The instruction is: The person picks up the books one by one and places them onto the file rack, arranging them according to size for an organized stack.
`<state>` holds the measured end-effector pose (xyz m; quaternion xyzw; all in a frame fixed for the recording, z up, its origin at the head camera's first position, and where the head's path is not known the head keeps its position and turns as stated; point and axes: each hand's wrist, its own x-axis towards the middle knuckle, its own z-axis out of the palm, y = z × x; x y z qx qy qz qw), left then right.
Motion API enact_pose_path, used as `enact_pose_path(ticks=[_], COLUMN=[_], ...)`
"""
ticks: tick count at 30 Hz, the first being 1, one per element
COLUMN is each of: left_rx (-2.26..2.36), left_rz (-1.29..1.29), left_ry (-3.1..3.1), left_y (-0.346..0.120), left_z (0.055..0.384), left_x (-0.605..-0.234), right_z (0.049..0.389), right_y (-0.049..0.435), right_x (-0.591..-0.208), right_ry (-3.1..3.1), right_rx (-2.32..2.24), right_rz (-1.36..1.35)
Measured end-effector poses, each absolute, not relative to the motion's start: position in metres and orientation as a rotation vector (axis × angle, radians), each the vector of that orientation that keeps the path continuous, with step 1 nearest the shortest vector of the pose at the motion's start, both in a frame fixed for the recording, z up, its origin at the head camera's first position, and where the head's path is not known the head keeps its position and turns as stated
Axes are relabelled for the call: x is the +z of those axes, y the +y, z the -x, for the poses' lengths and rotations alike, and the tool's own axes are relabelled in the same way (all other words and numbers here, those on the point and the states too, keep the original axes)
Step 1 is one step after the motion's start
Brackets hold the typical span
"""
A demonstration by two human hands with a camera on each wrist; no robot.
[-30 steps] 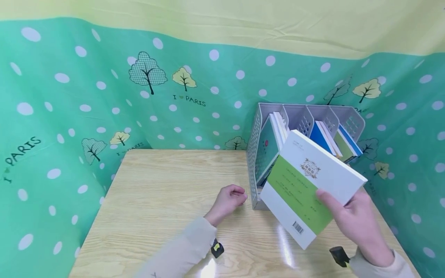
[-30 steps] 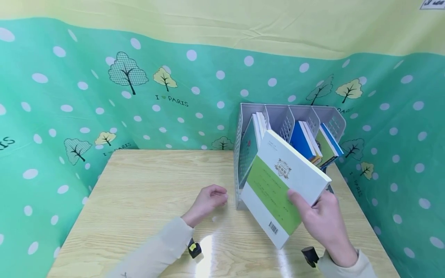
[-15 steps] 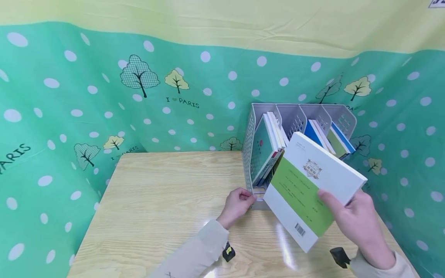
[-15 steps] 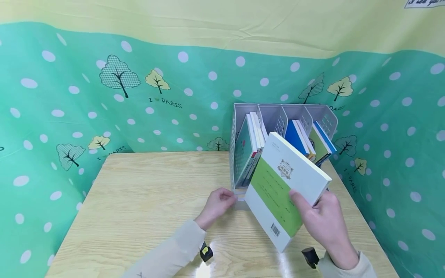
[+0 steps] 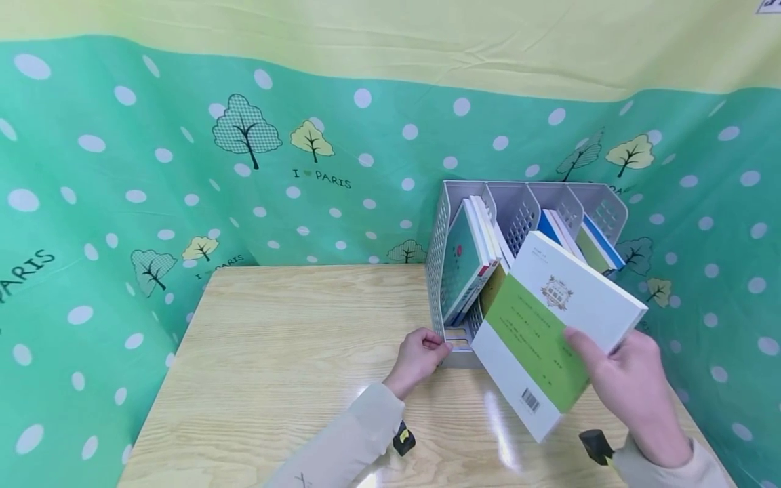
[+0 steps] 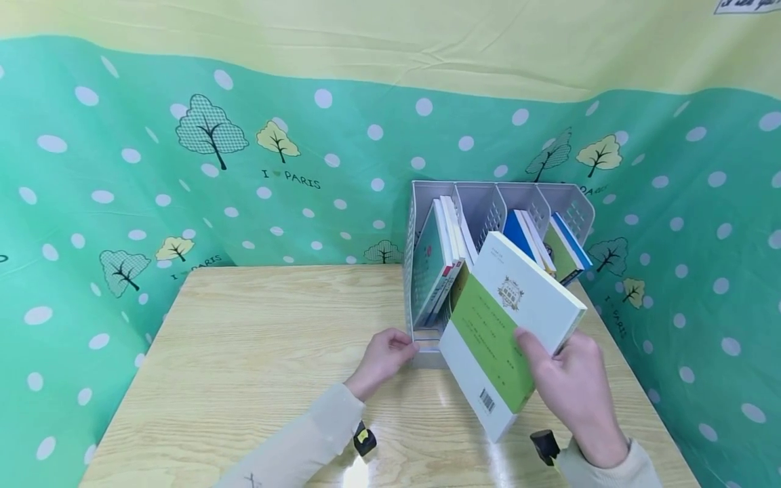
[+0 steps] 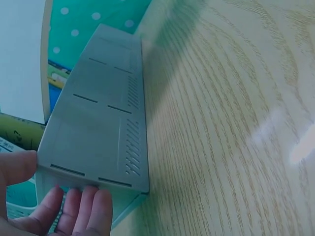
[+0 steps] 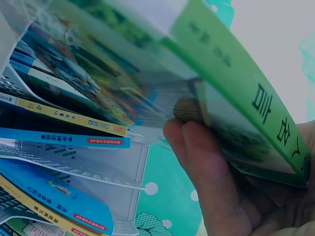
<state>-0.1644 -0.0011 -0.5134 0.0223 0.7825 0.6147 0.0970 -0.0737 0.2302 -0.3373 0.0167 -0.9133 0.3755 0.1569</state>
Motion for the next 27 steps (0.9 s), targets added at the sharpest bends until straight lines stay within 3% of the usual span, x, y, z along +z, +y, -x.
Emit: enact_pose_path(ticks=[27], left_rx=[1.843], left_rz=[-0.048], left_ry=[2.244], left_y=[-0.002], left_z=[0.162], left_x=[-0.512], right_z=[0.108], right_y=[0.221], right_x=[-0.321], right_ry=[-2.678], right_rx=[1.117], right_rz=[-0.103])
